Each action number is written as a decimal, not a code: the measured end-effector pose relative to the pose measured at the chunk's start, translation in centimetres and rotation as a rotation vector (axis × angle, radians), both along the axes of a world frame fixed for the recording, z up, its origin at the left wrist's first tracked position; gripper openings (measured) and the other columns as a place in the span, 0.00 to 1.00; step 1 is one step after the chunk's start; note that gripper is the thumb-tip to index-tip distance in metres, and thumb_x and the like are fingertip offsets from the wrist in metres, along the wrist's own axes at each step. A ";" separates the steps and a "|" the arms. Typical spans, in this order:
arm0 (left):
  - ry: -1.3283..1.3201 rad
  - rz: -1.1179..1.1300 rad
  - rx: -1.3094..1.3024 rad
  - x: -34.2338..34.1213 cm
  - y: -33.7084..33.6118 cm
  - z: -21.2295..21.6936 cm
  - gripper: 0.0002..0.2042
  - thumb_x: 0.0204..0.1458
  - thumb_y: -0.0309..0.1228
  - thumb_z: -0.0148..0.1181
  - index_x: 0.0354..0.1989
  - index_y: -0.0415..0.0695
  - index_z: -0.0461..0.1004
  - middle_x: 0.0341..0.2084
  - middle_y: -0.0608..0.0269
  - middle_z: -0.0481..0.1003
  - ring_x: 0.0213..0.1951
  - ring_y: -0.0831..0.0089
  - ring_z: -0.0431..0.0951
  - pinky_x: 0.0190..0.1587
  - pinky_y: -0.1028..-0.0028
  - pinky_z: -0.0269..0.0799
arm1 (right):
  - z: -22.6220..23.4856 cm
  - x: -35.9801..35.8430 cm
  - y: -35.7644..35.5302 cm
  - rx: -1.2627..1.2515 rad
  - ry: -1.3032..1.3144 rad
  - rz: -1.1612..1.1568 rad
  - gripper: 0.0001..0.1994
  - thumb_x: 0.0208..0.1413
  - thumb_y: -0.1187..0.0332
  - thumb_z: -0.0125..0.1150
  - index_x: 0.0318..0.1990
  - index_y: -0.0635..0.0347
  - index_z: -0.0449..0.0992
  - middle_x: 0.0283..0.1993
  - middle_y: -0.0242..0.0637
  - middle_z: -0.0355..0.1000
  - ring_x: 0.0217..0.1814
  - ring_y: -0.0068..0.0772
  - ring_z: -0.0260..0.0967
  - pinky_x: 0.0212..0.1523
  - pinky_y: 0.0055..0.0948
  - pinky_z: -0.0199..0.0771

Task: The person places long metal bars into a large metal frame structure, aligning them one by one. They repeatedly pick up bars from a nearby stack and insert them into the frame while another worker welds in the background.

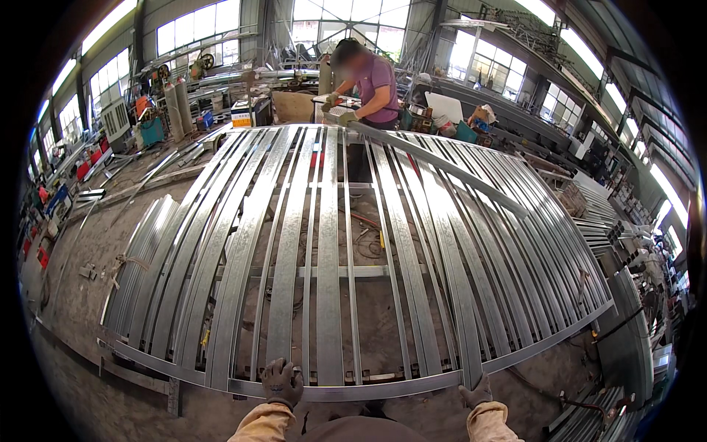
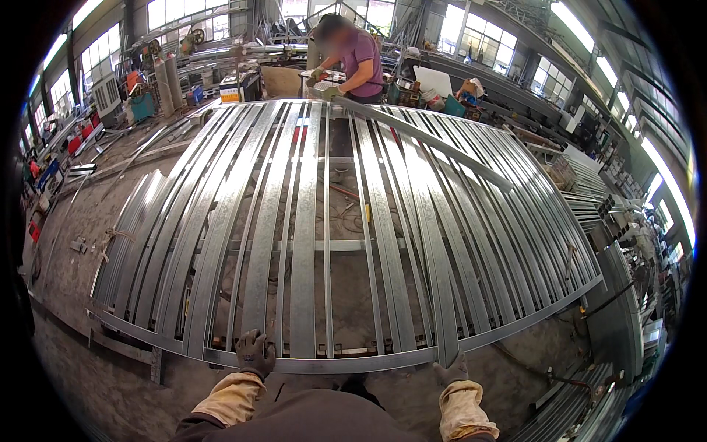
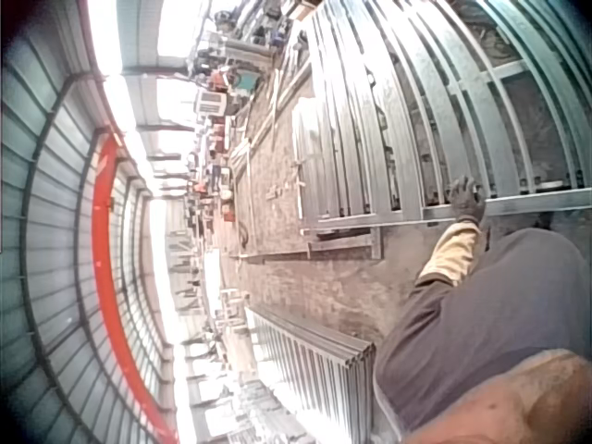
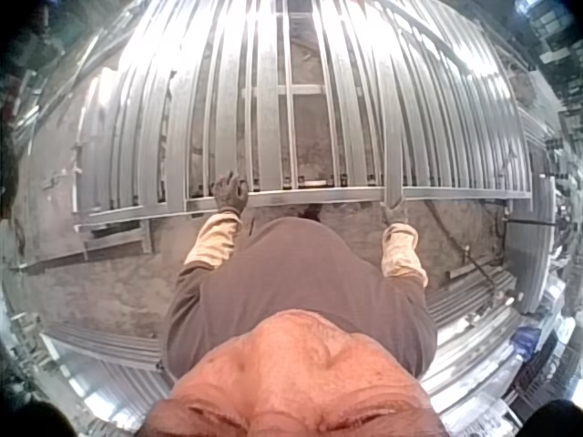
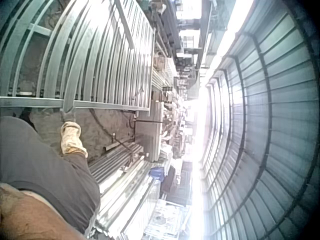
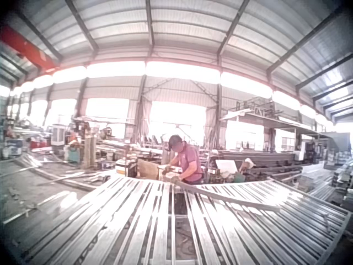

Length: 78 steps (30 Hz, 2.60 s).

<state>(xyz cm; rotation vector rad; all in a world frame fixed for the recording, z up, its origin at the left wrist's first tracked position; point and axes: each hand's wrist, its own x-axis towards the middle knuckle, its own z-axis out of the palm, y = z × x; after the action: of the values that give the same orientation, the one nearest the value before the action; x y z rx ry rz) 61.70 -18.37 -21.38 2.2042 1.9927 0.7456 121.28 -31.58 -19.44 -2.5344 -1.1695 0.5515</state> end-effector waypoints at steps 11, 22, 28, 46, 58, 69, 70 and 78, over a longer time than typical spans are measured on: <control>-0.023 -0.005 0.017 0.2 0.0 -0.2 0.17 0.45 0.36 0.66 0.45 0.50 0.77 0.53 0.57 0.70 0.61 0.53 0.67 0.64 0.48 0.60 | -0.1 0.1 -0.4 0.072 -0.002 0.017 0.57 0.41 0.51 0.79 0.74 0.66 0.50 0.71 0.61 0.60 0.73 0.60 0.59 0.71 0.46 0.62; -0.008 -0.009 -0.006 0.5 0.2 0.4 0.17 0.47 0.36 0.65 0.47 0.50 0.77 0.56 0.55 0.71 0.62 0.50 0.68 0.65 0.49 0.60 | 0.2 0.0 -0.1 0.080 0.019 0.013 0.58 0.42 0.49 0.79 0.75 0.67 0.49 0.73 0.61 0.58 0.75 0.60 0.58 0.73 0.45 0.60; 0.010 0.011 -0.004 0.6 0.3 -0.2 0.18 0.46 0.36 0.66 0.48 0.49 0.78 0.56 0.54 0.71 0.62 0.49 0.68 0.65 0.49 0.60 | 0.6 -0.3 0.1 0.000 0.001 -0.032 0.59 0.41 0.48 0.79 0.75 0.67 0.49 0.72 0.60 0.59 0.75 0.60 0.58 0.73 0.45 0.62; 0.022 -0.013 0.036 0.9 0.3 0.5 0.20 0.47 0.36 0.67 0.49 0.45 0.78 0.55 0.50 0.72 0.60 0.46 0.69 0.62 0.48 0.64 | 0.1 -0.4 -0.3 0.101 -0.019 -0.027 0.53 0.41 0.52 0.79 0.72 0.62 0.53 0.65 0.57 0.66 0.67 0.57 0.67 0.66 0.45 0.68; 0.018 -0.026 0.022 1.7 0.3 0.8 0.18 0.46 0.32 0.63 0.48 0.44 0.78 0.54 0.48 0.73 0.60 0.45 0.70 0.62 0.48 0.63 | 0.5 0.4 -0.2 0.054 -0.046 0.017 0.55 0.42 0.48 0.78 0.73 0.62 0.52 0.69 0.59 0.61 0.71 0.58 0.63 0.69 0.45 0.66; 0.075 0.023 -0.030 2.8 0.2 1.4 0.19 0.46 0.27 0.64 0.49 0.39 0.76 0.53 0.43 0.73 0.57 0.41 0.71 0.60 0.45 0.66 | 4.5 9.8 8.4 0.286 -0.039 -0.204 0.29 0.52 0.51 0.71 0.55 0.60 0.74 0.53 0.53 0.77 0.55 0.57 0.75 0.53 0.47 0.76; 0.079 0.045 -0.053 2.9 0.1 1.1 0.20 0.47 0.27 0.64 0.50 0.38 0.76 0.52 0.42 0.73 0.56 0.40 0.72 0.60 0.45 0.66 | 5.2 11.5 10.3 0.310 -0.039 -0.187 0.29 0.53 0.51 0.70 0.57 0.59 0.73 0.55 0.55 0.75 0.57 0.59 0.74 0.54 0.49 0.75; 0.013 0.175 -0.353 12.0 3.3 7.8 0.25 0.57 0.35 0.59 0.65 0.46 0.72 0.60 0.41 0.73 0.67 0.37 0.63 0.69 0.48 0.61 | 2.7 27.0 29.0 0.361 -0.246 -0.223 0.40 0.51 0.50 0.71 0.69 0.57 0.63 0.67 0.59 0.64 0.69 0.64 0.63 0.66 0.55 0.68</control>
<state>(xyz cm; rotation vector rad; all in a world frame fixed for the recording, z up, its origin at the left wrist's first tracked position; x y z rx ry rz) 73.72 -15.08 -13.61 1.8593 2.1472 0.3572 148.27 -2.54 -16.70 -2.4130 -0.9405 -0.0281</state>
